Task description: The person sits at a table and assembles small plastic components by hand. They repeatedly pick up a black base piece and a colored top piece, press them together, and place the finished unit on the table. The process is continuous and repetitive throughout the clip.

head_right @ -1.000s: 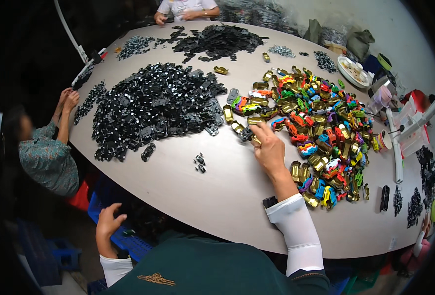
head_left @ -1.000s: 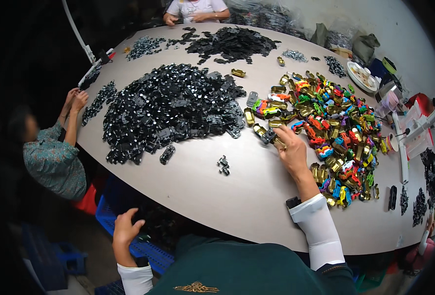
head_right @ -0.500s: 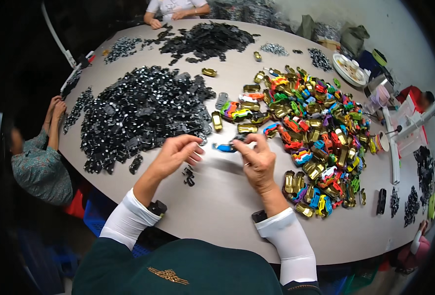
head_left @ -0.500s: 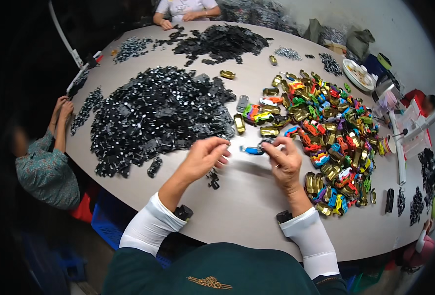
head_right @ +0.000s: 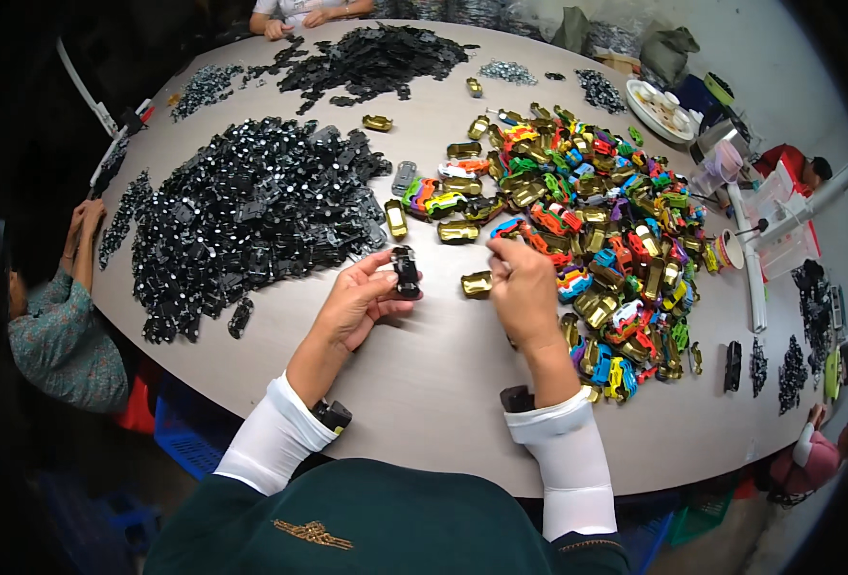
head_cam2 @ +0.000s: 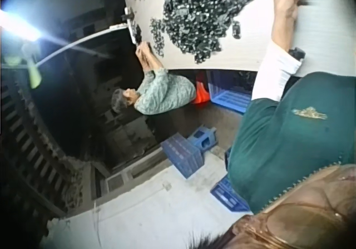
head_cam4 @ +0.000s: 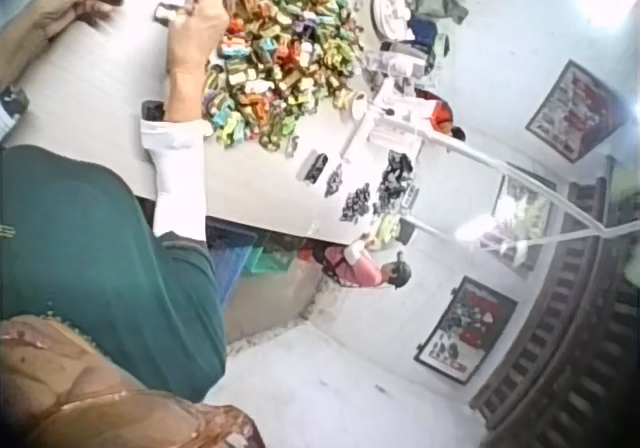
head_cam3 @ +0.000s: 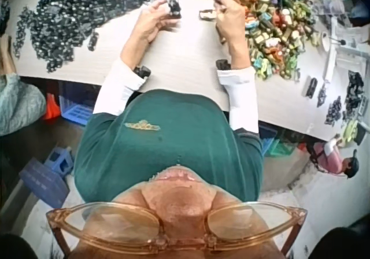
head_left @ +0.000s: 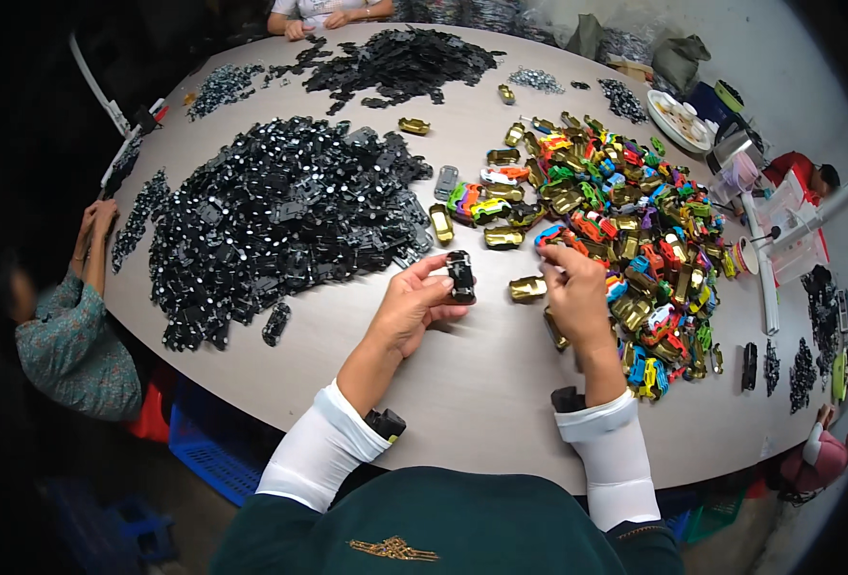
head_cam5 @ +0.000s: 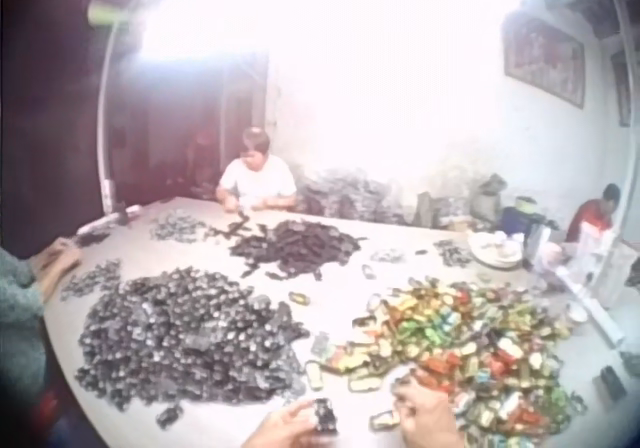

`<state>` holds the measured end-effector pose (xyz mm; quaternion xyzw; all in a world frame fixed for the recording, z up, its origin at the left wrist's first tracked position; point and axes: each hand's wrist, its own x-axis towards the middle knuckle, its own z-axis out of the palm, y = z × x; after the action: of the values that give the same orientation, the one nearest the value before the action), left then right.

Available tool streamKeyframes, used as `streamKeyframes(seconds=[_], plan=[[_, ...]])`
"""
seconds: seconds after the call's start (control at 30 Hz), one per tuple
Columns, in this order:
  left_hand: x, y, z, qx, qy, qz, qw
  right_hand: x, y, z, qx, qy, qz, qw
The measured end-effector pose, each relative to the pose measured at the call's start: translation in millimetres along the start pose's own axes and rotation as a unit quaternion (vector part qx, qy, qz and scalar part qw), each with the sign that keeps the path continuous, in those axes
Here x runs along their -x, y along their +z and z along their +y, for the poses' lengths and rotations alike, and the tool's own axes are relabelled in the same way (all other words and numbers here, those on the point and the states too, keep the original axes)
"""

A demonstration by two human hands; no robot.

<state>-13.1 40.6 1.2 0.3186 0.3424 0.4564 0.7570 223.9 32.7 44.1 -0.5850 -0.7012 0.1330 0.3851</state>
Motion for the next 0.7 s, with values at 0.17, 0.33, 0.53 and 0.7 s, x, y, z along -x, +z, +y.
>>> streamKeyframes(seconds=[0.17, 0.33, 0.53, 0.7], plan=[[0.8, 1.2, -3.4, -0.001, 0.000, -0.005, 1.000, 6.5, -33.5, 2.7, 0.246, 0.120, -0.201, 0.940], [-1.8, 5.0, -11.3, 0.037, -0.013, -0.015, 0.999, 14.6, -18.8, -11.5, 0.312, 0.103, -0.265, 0.906], [4.4, 10.6, -7.3, 0.000, -0.009, -0.021, 1.000, 7.8, -10.8, -29.0, -0.215, 0.079, -0.211, 0.950], [5.9, 13.3, -15.1, -0.016, 0.008, -0.032, 0.999, 8.4, 1.9, -42.4, -0.416, 0.207, -0.203, 0.862]])
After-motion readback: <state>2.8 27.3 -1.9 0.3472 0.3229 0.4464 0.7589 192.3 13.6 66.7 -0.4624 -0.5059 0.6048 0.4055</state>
